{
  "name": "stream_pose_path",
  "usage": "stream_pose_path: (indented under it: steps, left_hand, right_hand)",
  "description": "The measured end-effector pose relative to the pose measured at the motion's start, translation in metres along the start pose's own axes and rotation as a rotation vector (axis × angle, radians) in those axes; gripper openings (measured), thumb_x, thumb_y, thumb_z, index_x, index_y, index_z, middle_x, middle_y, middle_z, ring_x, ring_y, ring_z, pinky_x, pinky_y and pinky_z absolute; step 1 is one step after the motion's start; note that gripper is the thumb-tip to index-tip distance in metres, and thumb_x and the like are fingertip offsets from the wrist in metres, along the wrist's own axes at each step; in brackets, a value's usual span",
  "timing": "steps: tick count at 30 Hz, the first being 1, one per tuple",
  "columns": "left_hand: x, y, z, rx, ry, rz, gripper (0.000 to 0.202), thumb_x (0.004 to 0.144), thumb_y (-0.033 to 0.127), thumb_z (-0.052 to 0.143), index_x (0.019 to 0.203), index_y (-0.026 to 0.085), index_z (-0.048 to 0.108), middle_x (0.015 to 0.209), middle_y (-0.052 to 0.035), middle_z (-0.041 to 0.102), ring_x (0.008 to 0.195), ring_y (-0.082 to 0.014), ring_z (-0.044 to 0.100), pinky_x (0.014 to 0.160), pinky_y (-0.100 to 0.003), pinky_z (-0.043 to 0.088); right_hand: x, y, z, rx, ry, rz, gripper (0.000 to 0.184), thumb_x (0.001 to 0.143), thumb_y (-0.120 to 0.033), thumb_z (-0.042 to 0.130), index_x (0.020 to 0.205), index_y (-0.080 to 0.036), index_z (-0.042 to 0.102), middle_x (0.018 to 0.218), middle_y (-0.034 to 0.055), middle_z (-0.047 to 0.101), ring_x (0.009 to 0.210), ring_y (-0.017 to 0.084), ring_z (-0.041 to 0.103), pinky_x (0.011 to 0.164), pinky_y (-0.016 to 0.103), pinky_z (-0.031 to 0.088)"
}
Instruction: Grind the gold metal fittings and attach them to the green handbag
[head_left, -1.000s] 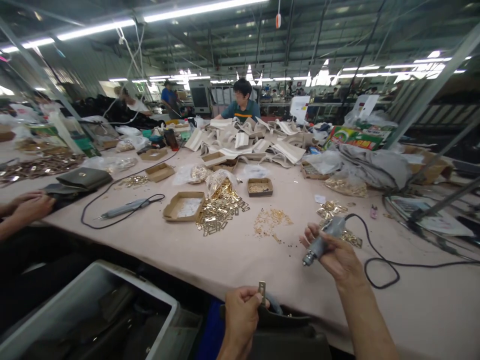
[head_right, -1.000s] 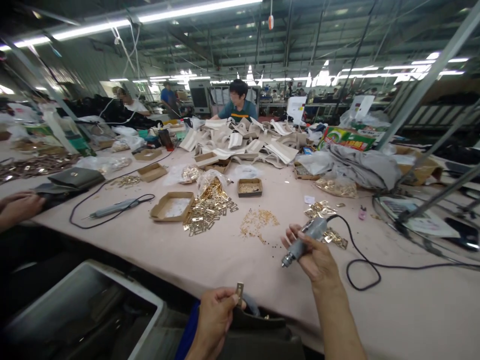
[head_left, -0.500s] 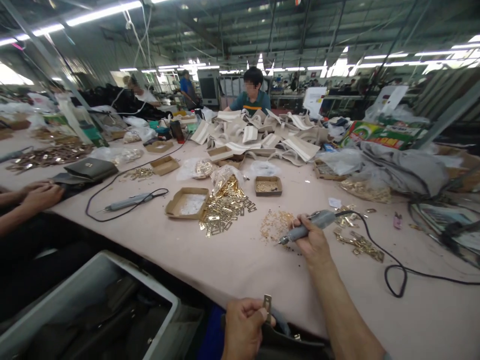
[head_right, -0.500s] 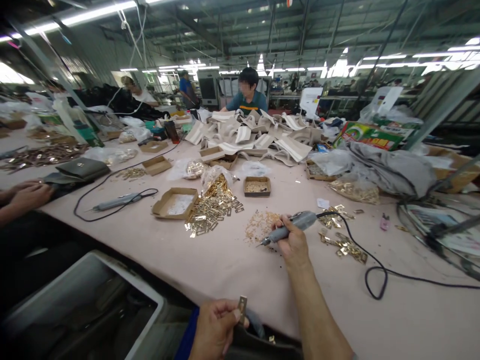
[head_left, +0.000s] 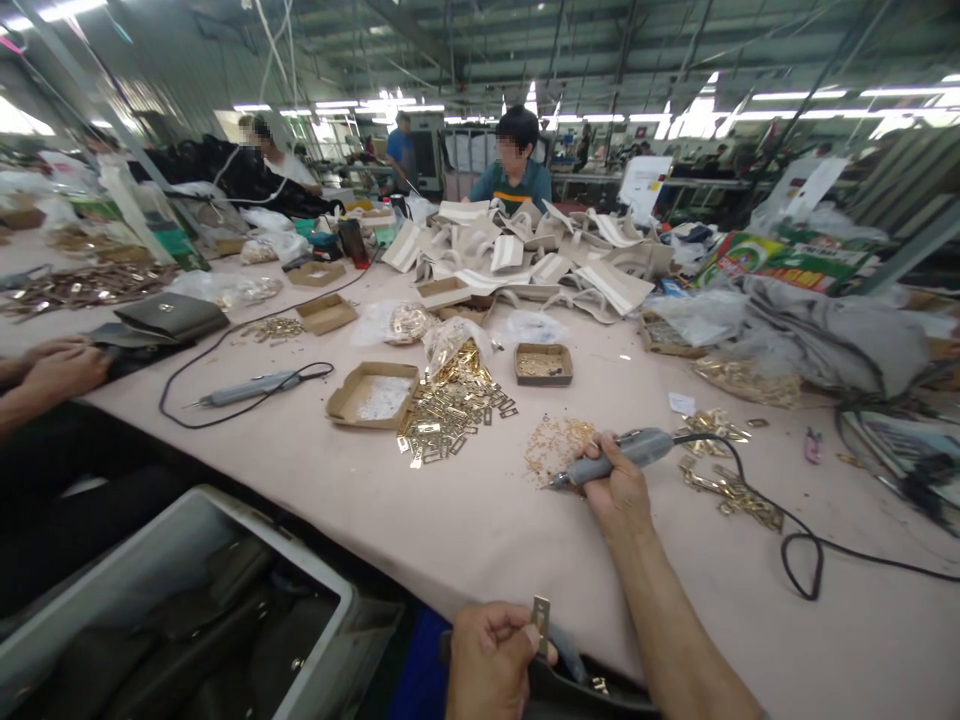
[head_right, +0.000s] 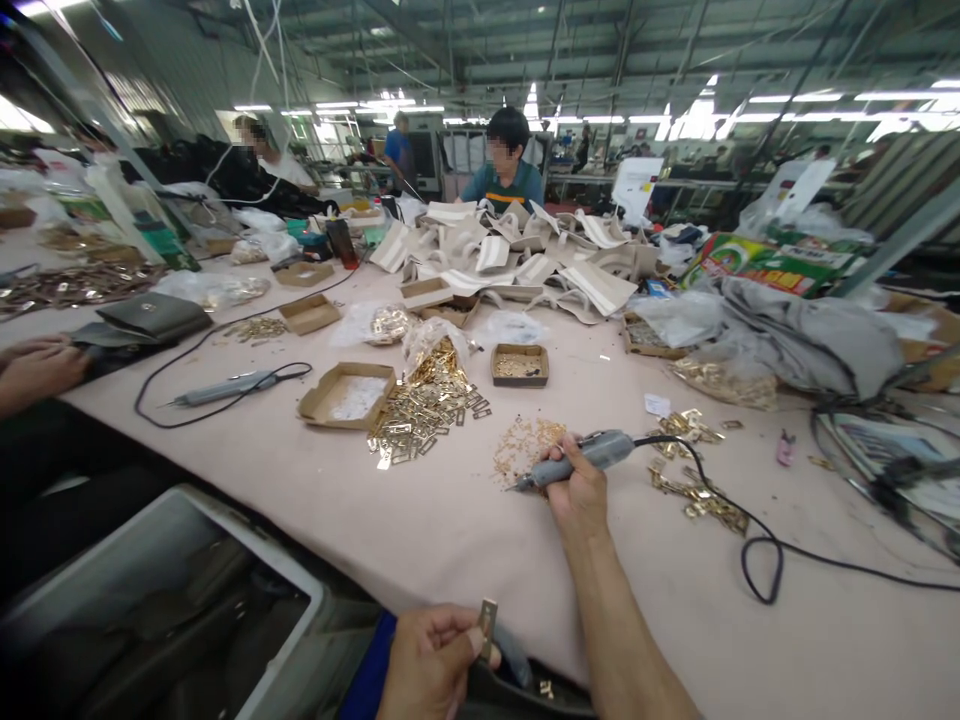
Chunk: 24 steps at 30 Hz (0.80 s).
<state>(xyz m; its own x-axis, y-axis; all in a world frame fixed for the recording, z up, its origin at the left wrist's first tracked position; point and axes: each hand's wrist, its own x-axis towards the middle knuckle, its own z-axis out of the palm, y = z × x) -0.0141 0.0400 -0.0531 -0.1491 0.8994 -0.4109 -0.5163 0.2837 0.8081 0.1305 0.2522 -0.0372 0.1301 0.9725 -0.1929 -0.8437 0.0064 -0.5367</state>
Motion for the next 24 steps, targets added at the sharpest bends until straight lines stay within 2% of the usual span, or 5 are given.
stream_pose_path:
  steps: [8,14,24]
  left_hand:
    - [0.0017,-0.0029,-0.0039,0.040,-0.036,-0.013,0.025,0.063,0.034,0.083,0.060,0.011,0.075,0.055,-0.0118,0.071,0.051,-0.0202,0.062,0.057,-0.028,0.045]
    - [0.0000,-0.0012,-0.0010,-0.003,0.003,-0.021,0.018,0.062,0.029,0.080,0.061,0.011,0.076,0.054,-0.0111,0.070,0.050,-0.0195,0.061,0.056,-0.028,0.043]
    - [0.0013,-0.0039,-0.0034,-0.007,-0.017,-0.021,0.021,0.063,0.029,0.081,0.065,0.008,0.078,0.056,-0.0134,0.072,0.051,-0.0201,0.063,0.056,-0.027,0.043]
  right_hand:
    - [-0.0006,0.0033,0.0018,-0.031,0.004,-0.011,0.040,0.068,-0.017,0.090,0.090,-0.021,0.057,0.080,-0.0073,0.057,0.062,0.008,0.053,0.068,0.028,0.058]
    - [0.0002,0.0031,0.0002,-0.051,-0.023,-0.014,0.041,0.068,-0.021,0.091,0.090,-0.022,0.055,0.080,-0.0081,0.057,0.062,0.007,0.054,0.071,0.029,0.058]
    - [-0.0030,-0.0004,0.0035,-0.020,-0.010,-0.009,0.041,0.068,-0.016,0.090,0.090,-0.021,0.056,0.081,-0.0076,0.057,0.064,0.007,0.054,0.070,0.027,0.058]
